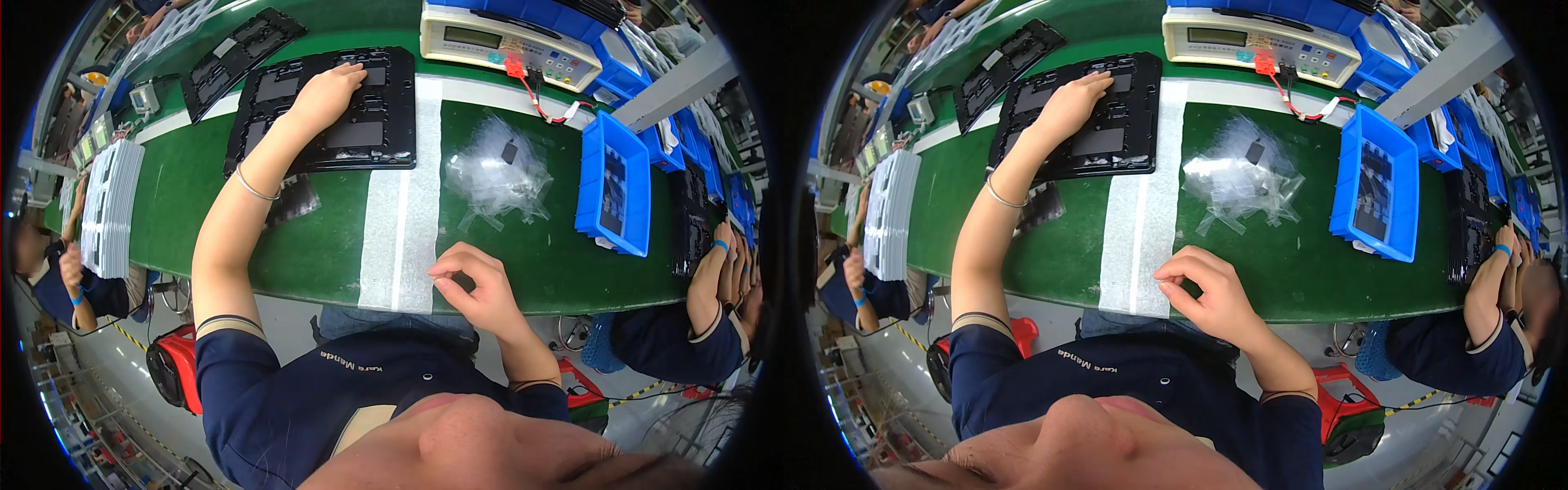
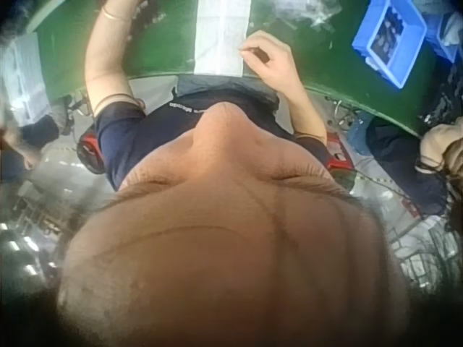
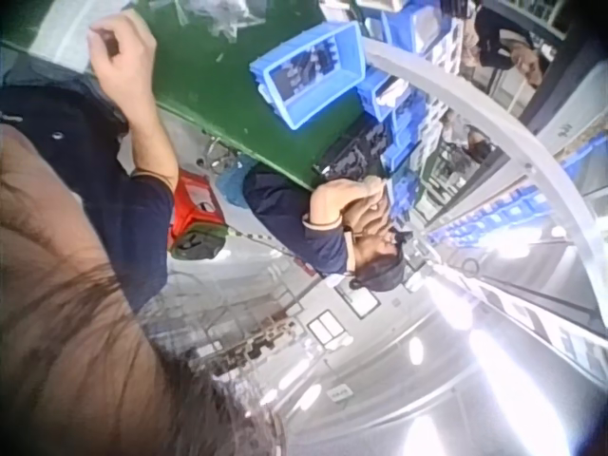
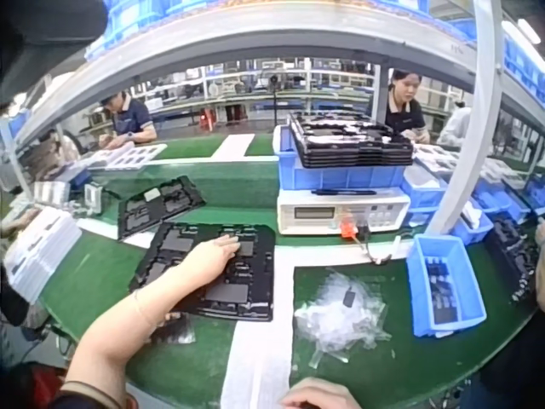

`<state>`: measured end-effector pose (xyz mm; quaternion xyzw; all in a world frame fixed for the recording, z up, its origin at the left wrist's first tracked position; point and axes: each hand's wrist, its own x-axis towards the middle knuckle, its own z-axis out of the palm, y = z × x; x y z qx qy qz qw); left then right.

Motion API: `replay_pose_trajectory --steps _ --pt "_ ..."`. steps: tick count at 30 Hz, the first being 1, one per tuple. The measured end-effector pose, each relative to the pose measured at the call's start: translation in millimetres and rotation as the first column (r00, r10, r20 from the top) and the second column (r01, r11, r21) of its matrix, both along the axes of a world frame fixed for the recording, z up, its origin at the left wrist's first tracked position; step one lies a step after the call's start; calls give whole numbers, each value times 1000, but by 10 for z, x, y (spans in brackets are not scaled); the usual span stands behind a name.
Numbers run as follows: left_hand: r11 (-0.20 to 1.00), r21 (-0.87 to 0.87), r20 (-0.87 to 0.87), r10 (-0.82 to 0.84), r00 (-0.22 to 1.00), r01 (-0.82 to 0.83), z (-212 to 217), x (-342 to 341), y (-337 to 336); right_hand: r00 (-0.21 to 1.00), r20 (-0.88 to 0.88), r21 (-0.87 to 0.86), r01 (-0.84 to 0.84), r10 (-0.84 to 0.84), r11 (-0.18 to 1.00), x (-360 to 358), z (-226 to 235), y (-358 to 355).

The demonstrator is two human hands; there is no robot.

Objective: Assembling small black plastic components on a workbench in a manufacturing setting.

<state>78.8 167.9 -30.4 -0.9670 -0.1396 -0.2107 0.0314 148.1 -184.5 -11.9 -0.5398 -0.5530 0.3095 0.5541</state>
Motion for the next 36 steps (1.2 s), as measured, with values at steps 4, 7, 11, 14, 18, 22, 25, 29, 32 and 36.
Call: replay_pose_trajectory --steps 4,7,11,14,18,22,25,29,32,36 --pt "987 -156 -13 -40 999 37 191 -186 -67 999 46 6 4 -4 1000 -28 1 27" --pt "872 -489 31 -21 999 33 540 -416 -323 996 82 5 32 -32 999 -10 -13 14" --pt "757 -636 -274 -36 961 -153 759 -1039 -569 995 97 35 25 -28 999 -47 -17 -1" --pt "844 -437 -401 127 907 -311 621 -1437 -781 991 130 58 -6 -2 998 -113 5 28" --pt "865 -389 -332 190 924 -317 466 -1632 -935 979 202 53 -6 -5 999 -138 -4 41" --pt "836 -459 -295 176 939 -301 437 -1688 -896 979 201 19 33 -36 999 -107 -49 13" --pt "825 -498 -226 176 958 -268 414 -1663 -902 979 199 -10 56 -53 998 -92 -56 7" --pt "722 -623 -231 199 952 -302 431 -1681 -769 977 204 -30 63 -56 998 -110 -54 8" --pt "645 -689 -232 234 944 -330 437 -1725 -709 977 206 -55 62 -49 997 -117 -43 27" --pt "628 -698 -224 265 938 -344 427 -1807 -711 977 210 -79 46 -29 996 -118 -47 50"
